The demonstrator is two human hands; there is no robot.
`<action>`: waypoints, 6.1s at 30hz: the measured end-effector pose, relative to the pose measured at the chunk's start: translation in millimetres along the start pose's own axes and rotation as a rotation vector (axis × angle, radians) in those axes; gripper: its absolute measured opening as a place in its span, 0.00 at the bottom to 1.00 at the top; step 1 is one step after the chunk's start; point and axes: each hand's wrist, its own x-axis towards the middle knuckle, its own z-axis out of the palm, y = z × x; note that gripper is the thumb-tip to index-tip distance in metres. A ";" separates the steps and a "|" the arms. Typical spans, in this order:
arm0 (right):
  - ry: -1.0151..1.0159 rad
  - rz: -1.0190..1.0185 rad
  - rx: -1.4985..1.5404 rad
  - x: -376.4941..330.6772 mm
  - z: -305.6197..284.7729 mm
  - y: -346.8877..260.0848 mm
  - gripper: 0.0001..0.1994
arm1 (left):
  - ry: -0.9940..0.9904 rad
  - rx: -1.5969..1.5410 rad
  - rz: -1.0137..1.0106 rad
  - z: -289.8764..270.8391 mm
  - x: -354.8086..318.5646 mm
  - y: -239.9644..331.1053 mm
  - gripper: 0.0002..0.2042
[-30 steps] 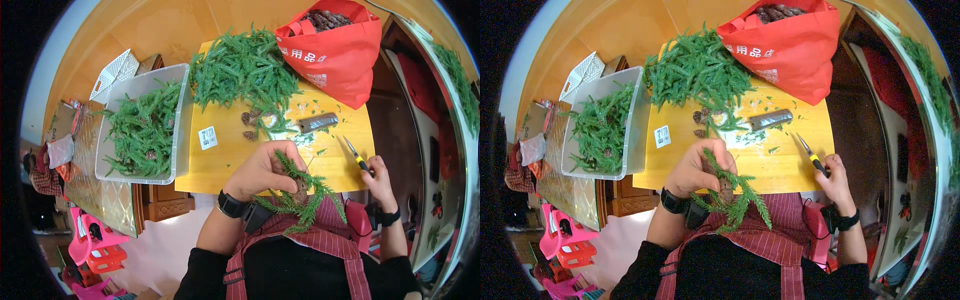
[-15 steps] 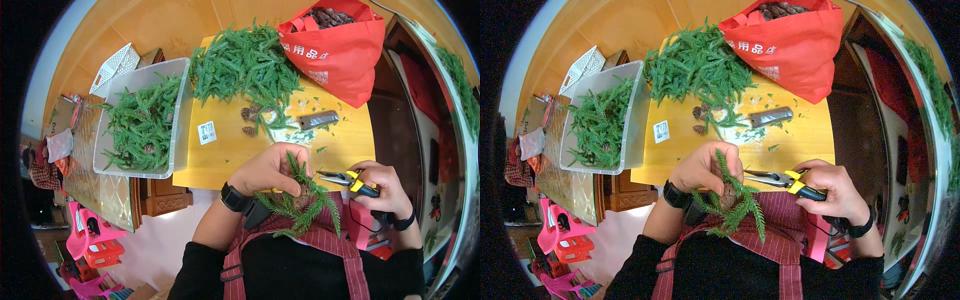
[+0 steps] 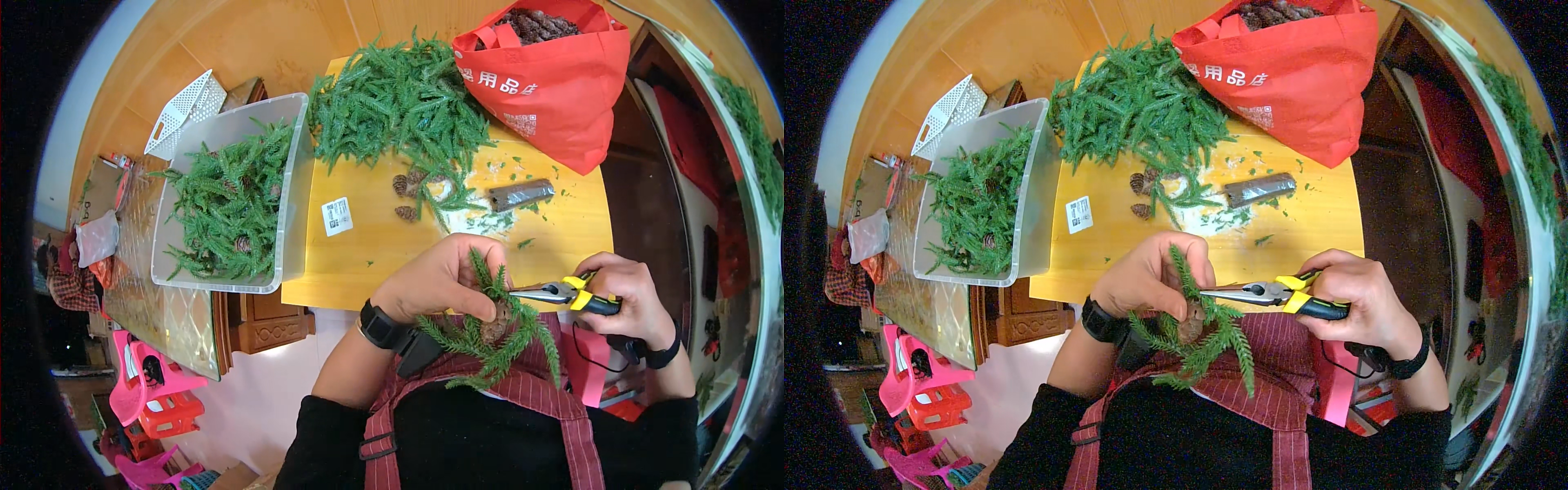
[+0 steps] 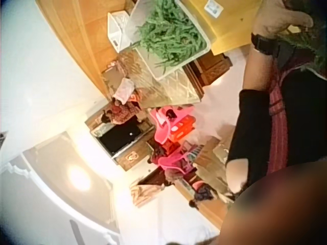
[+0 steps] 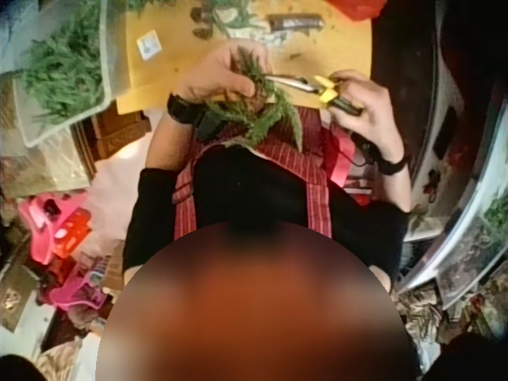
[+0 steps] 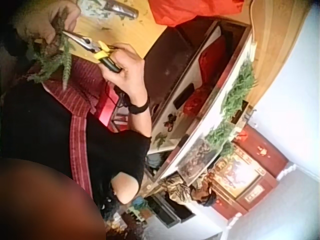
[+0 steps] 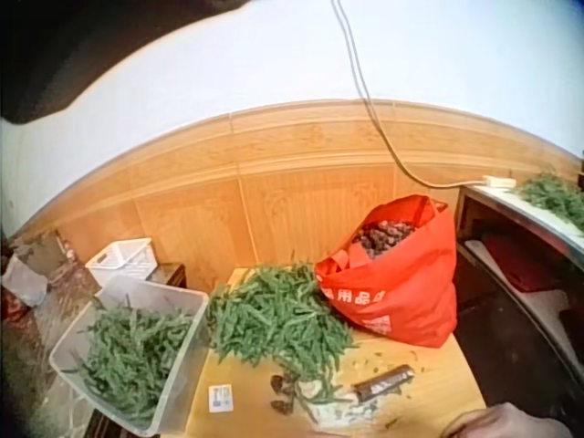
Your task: Trimming and preparing green plant branches using pliers.
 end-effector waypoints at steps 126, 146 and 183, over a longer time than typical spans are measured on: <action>0.036 0.085 0.235 5.4 -0.9 8.8 0.14 | 0.088 -0.093 0.084 11.6 -3.3 0.5 0.16; 0.022 0.124 0.089 1.0 -8.5 3.9 0.16 | 0.303 0.221 0.207 19.4 -3.4 8.1 0.15; 0.057 0.128 0.122 2.3 -4.0 12.6 0.16 | 0.251 0.046 0.088 10.3 -3.0 0.4 0.16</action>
